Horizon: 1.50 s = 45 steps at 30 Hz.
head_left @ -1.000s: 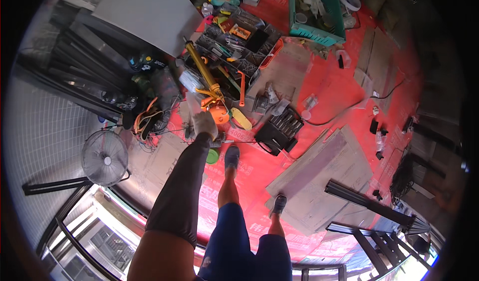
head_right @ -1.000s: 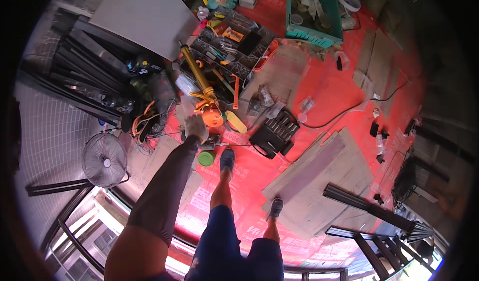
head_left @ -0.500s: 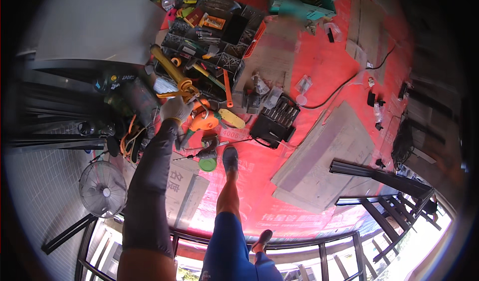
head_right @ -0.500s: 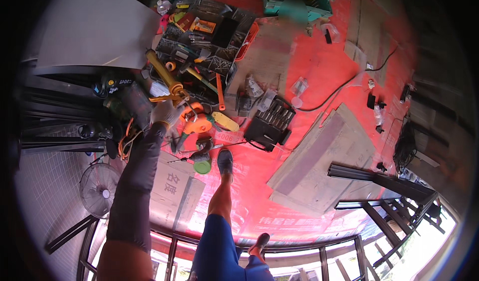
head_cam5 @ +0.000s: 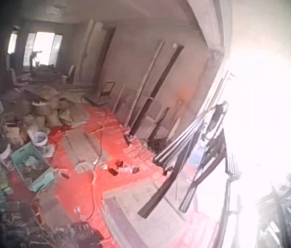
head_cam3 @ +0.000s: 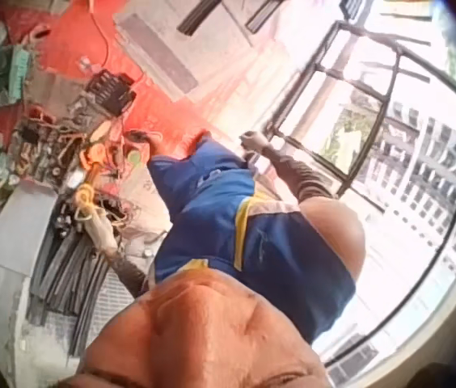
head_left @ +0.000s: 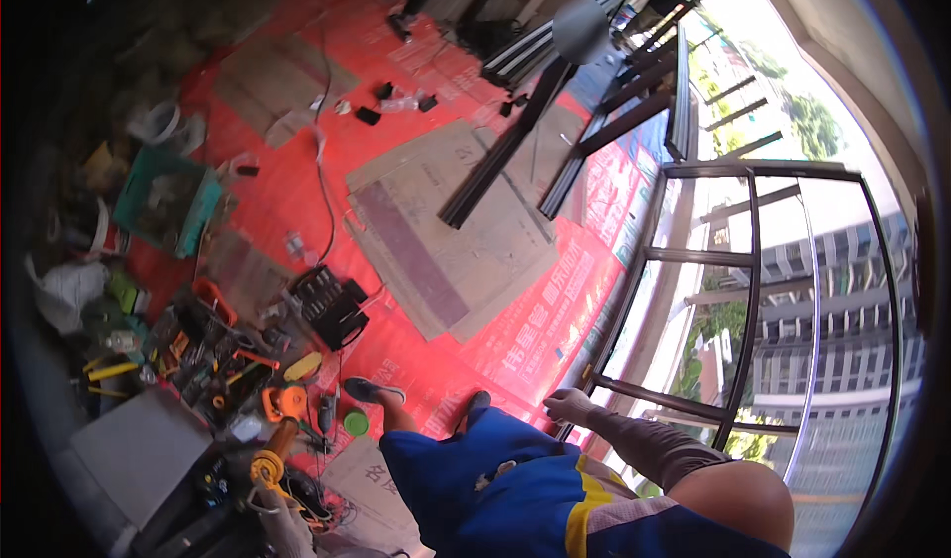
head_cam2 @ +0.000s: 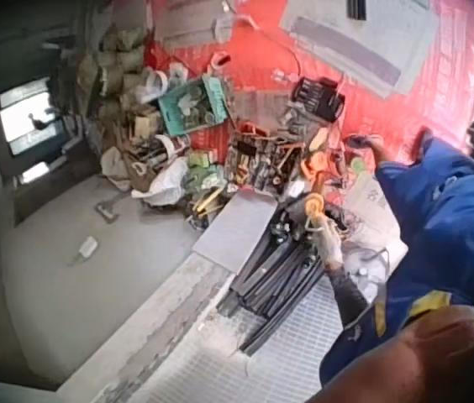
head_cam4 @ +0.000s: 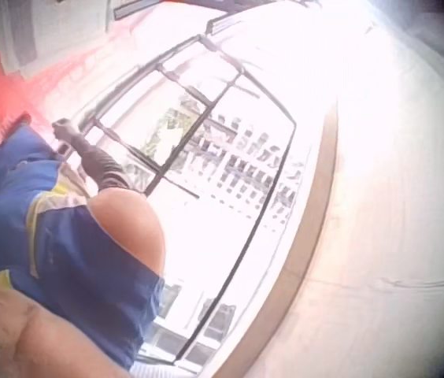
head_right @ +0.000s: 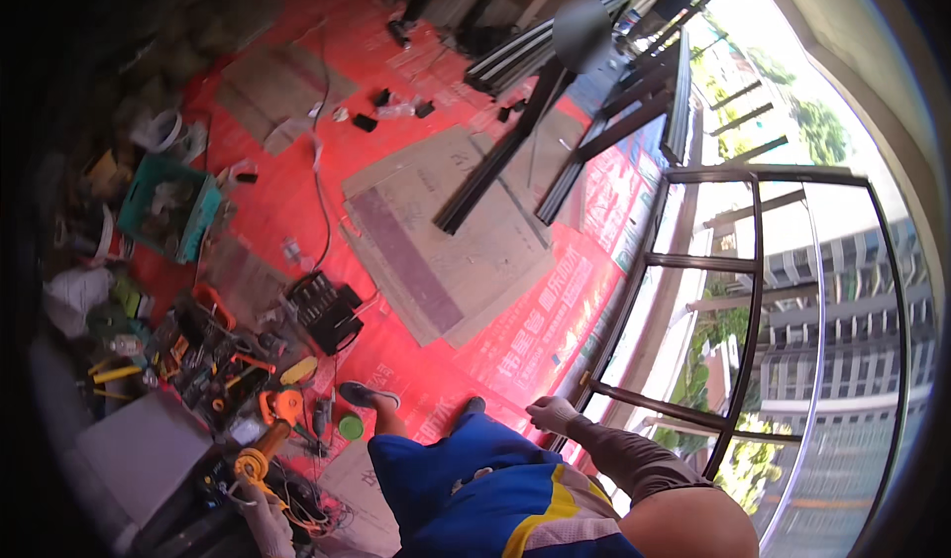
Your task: The person is installing a large metal window frame on a balcony, using a drill and sealant gun with the help of coworkers.
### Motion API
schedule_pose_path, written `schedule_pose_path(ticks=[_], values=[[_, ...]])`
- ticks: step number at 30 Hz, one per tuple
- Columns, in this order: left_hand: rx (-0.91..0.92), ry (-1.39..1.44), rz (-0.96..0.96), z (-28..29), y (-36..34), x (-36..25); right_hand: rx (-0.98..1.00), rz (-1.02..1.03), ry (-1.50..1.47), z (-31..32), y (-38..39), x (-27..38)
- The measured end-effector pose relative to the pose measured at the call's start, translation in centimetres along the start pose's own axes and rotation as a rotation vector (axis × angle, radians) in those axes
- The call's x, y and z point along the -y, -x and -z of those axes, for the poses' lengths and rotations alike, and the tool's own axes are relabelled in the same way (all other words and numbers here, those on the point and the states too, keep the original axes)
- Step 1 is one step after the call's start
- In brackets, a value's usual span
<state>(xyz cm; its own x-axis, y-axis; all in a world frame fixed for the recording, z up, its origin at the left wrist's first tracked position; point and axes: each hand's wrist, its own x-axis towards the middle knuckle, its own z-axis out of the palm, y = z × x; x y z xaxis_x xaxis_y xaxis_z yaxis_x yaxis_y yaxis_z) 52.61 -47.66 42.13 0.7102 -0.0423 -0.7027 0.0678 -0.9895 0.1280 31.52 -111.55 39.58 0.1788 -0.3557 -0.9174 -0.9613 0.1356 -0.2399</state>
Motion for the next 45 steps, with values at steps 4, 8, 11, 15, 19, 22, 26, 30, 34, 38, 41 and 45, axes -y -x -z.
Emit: schedule_pose_path(ticks=[4,8,11,15,19,22,26,30,34,38,41,45], values=[[0.311,0.913,0.039,-0.6,3.3,-19.2,0.058,0.219,-0.076,1.1,-3.4,-4.3],[0.550,1.012,-0.086,-1.7,10.7,-39.3,0.008,0.311,-0.286,6.5,-1.6,-8.6],[0.955,0.962,-0.328,-4.2,12.7,-50.5,0.140,0.227,-0.770,11.9,-2.6,-11.9],[0.946,0.870,-0.561,-3.7,19.5,-63.3,0.596,0.137,-1.546,21.8,-1.2,-8.6],[1.057,0.585,-0.700,-6.2,18.0,-74.5,0.530,0.220,-2.057,32.8,-2.5,-4.8],[1.033,0.399,-0.925,-9.5,17.1,-86.0,0.411,0.202,-2.216,41.4,-6.8,-5.4],[1.034,0.103,-1.046,-10.9,19.6,-103.2,0.107,0.163,-2.218,53.2,-11.1,-8.2],[1.119,-0.134,-1.068,-11.9,22.1,-118.9,-0.005,0.304,-2.287,64.0,-12.6,-11.0],[1.264,-0.228,-1.012,-15.0,22.7,-131.9,0.016,0.465,-2.455,73.3,-15.9,-12.5],[1.220,-0.247,-1.051,-17.9,20.8,-143.5,0.024,0.441,-2.374,84.7,-20.3,-8.7],[1.102,-0.197,-1.029,-17.0,21.1,-153.2,0.268,0.476,-2.392,94.4,-27.7,-6.0],[0.933,-0.060,-0.961,-13.9,20.3,-163.9,0.385,0.343,-2.316,108.4,-31.3,4.0]])
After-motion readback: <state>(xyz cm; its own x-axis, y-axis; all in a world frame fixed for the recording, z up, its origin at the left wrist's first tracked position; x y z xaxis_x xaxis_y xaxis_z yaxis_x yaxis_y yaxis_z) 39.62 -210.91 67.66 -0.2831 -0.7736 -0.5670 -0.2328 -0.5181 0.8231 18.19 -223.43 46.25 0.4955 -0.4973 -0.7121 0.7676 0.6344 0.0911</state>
